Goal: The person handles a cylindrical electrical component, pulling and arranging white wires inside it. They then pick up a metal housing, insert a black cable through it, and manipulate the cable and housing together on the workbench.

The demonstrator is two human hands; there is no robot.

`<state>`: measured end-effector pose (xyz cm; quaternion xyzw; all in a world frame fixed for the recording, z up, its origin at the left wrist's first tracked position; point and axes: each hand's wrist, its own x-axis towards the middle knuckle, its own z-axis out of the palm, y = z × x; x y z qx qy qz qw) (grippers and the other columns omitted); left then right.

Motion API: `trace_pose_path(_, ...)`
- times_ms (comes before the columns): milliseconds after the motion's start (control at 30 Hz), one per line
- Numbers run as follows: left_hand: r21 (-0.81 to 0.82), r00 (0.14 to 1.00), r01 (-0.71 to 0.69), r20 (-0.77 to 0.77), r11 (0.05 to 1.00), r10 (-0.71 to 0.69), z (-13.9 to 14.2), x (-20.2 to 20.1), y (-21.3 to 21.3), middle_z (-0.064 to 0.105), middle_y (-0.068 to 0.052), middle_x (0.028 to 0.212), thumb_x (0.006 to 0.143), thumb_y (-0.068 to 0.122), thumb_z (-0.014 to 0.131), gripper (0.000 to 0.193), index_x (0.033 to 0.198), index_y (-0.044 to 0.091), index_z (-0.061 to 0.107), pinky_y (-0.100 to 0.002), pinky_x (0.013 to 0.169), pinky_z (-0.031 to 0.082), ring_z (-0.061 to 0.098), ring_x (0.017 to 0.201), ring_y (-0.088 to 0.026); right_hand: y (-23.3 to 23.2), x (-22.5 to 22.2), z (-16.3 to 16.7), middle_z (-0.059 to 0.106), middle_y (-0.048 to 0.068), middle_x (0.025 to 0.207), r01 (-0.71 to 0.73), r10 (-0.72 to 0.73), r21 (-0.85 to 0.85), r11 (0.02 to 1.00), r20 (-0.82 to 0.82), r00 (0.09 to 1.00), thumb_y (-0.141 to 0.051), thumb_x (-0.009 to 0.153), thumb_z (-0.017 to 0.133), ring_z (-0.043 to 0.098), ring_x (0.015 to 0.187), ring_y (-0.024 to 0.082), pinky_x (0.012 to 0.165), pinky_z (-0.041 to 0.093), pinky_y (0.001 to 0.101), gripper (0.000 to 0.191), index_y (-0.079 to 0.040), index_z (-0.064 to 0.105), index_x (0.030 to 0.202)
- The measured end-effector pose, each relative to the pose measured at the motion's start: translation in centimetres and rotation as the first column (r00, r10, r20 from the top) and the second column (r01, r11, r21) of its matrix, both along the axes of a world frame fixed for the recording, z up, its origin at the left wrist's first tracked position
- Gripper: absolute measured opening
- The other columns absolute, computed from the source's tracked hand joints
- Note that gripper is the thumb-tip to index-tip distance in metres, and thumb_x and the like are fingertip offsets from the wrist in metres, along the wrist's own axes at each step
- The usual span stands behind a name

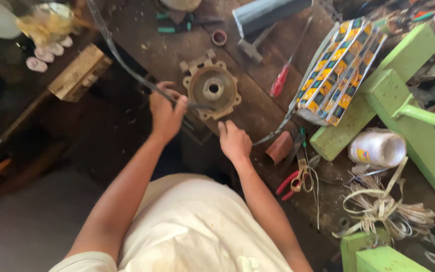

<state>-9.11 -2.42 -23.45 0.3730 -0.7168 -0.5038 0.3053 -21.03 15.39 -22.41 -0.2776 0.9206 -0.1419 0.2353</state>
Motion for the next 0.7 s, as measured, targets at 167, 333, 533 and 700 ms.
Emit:
trace_pose_path(167,-0.384,0.958,0.098,0.287,0.918,0.018,-0.4,-1.7,-3.1,0.061,-0.016,0.113,0.088,0.030,0.081,0.032,0.105,0.006,0.067,-0.048,0.091,0.046,0.058,0.108,-0.039,-0.2,0.3,0.1,0.071,0.026,0.083,-0.056,0.055,-0.040,0.998,-0.028,0.998,-0.045,0.102,0.050,0.066,0.084,0.052,0.073,0.050,0.0621,0.037,-0.012,0.064,0.099)
trace_pose_path(333,-0.040,0.987,0.056,0.154,0.998,-0.049,1.0,-5.1,-3.5,0.067,-0.014,0.100,0.091,0.026,0.076,0.029,0.107,0.003,0.065,-0.045,0.086,0.051,0.064,0.095,-0.036,-1.4,0.9,0.7,0.070,0.027,0.080,-0.128,0.125,-0.026,0.991,-0.085,0.988,-0.043,0.102,0.052,0.067,0.081,0.052,0.072,0.051,0.0625,0.035,-0.011,0.064,0.096)
trace_pose_path(533,-0.009,0.929,-0.001,0.370,1.000,0.005,5.5,-2.9,-4.3,0.075,-0.014,0.095,0.092,0.033,0.076,0.030,0.102,0.005,0.071,-0.045,0.077,0.051,0.068,0.092,-0.035,-2.8,1.5,0.1,0.070,0.024,0.074,-0.143,0.137,-0.053,0.988,-0.100,0.985,-0.041,0.103,0.053,0.068,0.075,0.050,0.068,0.052,0.0609,0.034,-0.010,0.063,0.093)
trace_pose_path(700,-0.335,0.740,0.319,0.672,0.887,-0.012,9.7,-6.4,-3.3,0.072,-0.012,0.093,0.097,0.037,0.071,0.022,0.102,0.017,0.078,-0.046,0.076,0.052,0.069,0.090,-0.033,-4.3,2.3,-2.7,0.072,0.020,0.076,-0.201,0.187,-0.071,0.977,-0.166,0.968,-0.036,0.104,0.055,0.069,0.072,0.045,0.064,0.052,0.0584,0.032,-0.007,0.063,0.093)
